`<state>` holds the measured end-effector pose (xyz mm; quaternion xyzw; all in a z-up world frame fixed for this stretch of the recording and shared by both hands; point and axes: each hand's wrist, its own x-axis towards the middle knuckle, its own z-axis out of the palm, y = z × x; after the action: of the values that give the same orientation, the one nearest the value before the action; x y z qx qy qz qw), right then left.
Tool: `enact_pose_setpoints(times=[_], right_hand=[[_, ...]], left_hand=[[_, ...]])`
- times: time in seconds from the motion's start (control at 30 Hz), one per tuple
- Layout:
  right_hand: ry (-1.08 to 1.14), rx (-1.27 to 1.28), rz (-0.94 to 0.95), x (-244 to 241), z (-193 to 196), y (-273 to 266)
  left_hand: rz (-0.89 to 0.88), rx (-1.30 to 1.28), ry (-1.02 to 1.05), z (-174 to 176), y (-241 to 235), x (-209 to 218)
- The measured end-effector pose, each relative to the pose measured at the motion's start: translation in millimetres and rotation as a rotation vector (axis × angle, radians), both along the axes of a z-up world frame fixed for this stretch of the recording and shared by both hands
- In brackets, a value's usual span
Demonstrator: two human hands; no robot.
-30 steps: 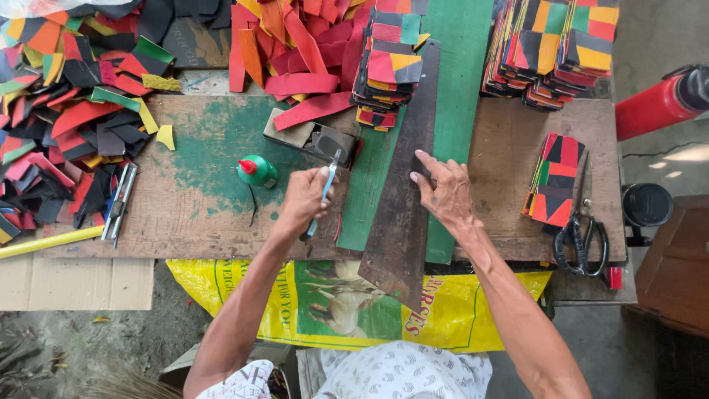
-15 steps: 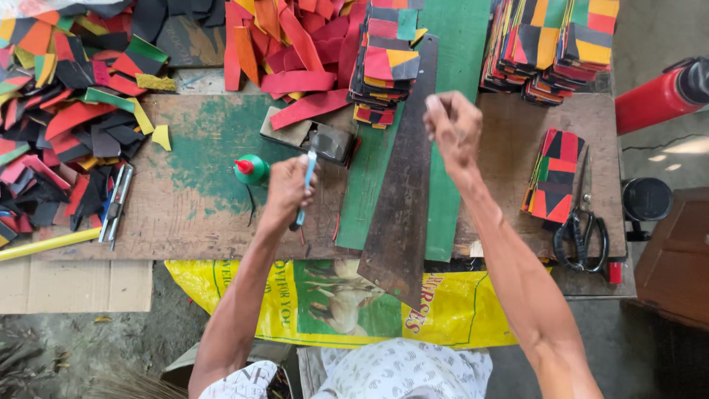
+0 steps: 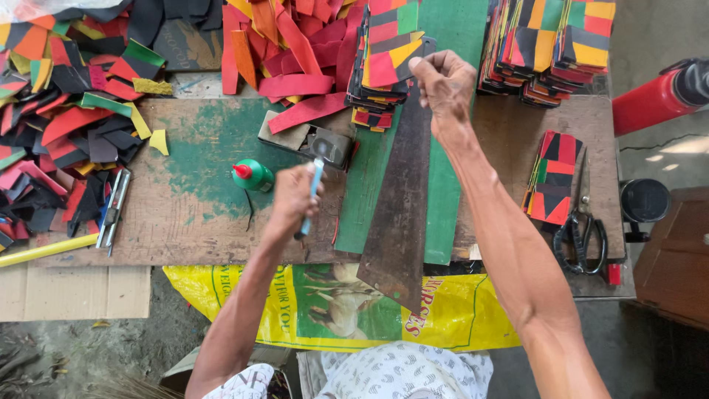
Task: The person uses a utility knife and a metal ruler to cut multicolored foam sheets on a wooden workbench. They repeatedly align the ruler, score the foam, and trim edges, stacking finished pieces to the right.
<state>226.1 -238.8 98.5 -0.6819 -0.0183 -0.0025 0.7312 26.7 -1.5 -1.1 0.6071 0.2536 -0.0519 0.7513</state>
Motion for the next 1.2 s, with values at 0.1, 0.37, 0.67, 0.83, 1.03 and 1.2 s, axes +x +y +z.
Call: enact_pose_setpoints(times=[0.1, 0.37, 0.67, 0.83, 1.03, 1.2], right_hand=[[-0.115, 0.117, 0.01, -4, 17, -9], [-0.437, 0.201, -0.118, -54, 34, -105], [0.213, -0.048, 0.322, -112, -42, -132], [0.094, -0.093, 0.165, -131, -61, -122], [0.037, -0.188, 0.15, -138, -65, -118], [-0.001, -0.179, 0.165, -137, -69, -118]], left_hand=[[-0.058, 0.0, -0.004, -2, -2, -4], [-0.05, 0.351, -0.028, 17, 1, -3], [-0.081, 1.269, -0.338, 46, -23, -16], [-0.054, 1.321, -0.418, 45, -20, -10], [-0.064, 1.197, -0.361, 50, -28, -15], [-0.163, 0.34, 0.065, 55, -38, -24]])
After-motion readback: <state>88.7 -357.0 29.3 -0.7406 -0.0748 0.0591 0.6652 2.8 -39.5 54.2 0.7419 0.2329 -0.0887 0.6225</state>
